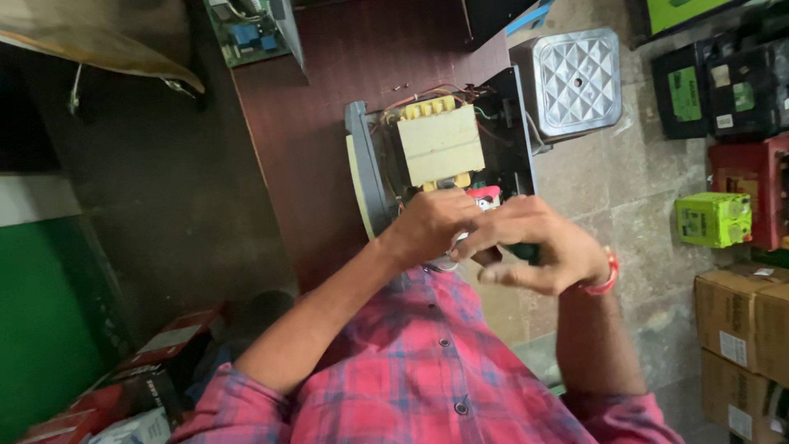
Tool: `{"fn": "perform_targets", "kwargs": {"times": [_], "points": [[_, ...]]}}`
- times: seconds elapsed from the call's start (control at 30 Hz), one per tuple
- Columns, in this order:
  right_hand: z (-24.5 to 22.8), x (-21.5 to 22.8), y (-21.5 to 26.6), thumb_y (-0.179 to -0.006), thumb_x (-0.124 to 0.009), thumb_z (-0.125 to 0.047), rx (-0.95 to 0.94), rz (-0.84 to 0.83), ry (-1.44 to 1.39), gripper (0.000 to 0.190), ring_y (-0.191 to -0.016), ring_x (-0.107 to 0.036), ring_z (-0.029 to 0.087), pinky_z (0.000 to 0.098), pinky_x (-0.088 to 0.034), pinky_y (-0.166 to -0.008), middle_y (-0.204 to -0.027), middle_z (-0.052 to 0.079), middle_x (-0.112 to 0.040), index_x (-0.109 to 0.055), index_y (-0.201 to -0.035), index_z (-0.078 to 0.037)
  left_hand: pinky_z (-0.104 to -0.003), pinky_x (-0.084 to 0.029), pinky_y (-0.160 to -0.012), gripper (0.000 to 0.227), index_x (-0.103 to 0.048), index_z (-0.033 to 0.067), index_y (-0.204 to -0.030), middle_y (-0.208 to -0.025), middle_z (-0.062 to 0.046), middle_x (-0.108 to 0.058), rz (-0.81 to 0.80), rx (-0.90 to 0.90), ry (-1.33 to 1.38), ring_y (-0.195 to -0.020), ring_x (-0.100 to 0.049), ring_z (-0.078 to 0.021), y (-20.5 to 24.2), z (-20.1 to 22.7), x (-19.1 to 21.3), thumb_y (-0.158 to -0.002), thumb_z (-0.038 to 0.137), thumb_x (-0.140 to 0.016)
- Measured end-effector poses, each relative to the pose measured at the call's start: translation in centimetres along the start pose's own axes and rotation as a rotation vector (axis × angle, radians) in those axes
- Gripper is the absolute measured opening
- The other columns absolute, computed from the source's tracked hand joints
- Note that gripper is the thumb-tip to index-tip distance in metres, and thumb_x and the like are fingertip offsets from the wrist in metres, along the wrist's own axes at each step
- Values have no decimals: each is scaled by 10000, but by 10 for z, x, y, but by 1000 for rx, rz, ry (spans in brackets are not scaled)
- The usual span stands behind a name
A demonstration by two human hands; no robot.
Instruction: The person uses a green-handled screwdriver to tighten screws on a transformer and other components inside an open inverter unit. They repeatedly adjust and secure wires and terminals while working at a bench in a workshop.
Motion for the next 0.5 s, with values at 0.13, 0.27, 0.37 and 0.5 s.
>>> {"fn": "perform_targets", "kwargs": {"times": [0.13, 0.27, 0.37, 0.5], "points": [[21, 6, 14, -946, -645, -44, -15, 186, -37, 119, -660, -691, 180, 303, -543, -674, -859, 86, -749, -741, -1014, -29, -391, -537, -735, 51, -668, 95, -873, -822, -58, -648, -32, 5, -1, -826, -664, -270, -9, -10, -1, -838, 94, -704], [35, 9, 57, -1094, -529, -57, -81, 711, 36, 138, -557, -538, 123, 248, -453, -550, -772, 73, -639, -651, -1092, 9, -379, -541, -856, 41, -676, 109, -890, -889, -36, -668, -203, 10, -280, -977, -650, -246, -9, -21, -8, -877, 120, -714], [35, 11, 89, -1147, -487, -47, -149, 1110, 273, 88, -556, -490, 95, 230, -423, -533, -783, 86, -594, -537, -1176, 19, -360, -508, -966, 256, -708, 88, -1098, -1075, -40, -683, -120, -39, -452, -1109, -606, -217, -9, -12, 4, -842, 94, -722], [28, -16, 104, -1159, -451, -35, -124, 1377, 401, 87, -538, -478, 87, 210, -387, -521, -700, 35, -537, -506, -1212, 6, -428, -456, -918, 400, -701, 61, -1053, -1040, -69, -672, -82, -4, -327, -1048, -578, -278, -3, -9, 1, -685, 206, -762]]}}
Point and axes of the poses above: each hand's wrist, its own y-axis away from the middle knuckle, its own x-axis out of the back of the hand, z = x × y, the point moved 9 cm from there along -y, towards the middle knuckle
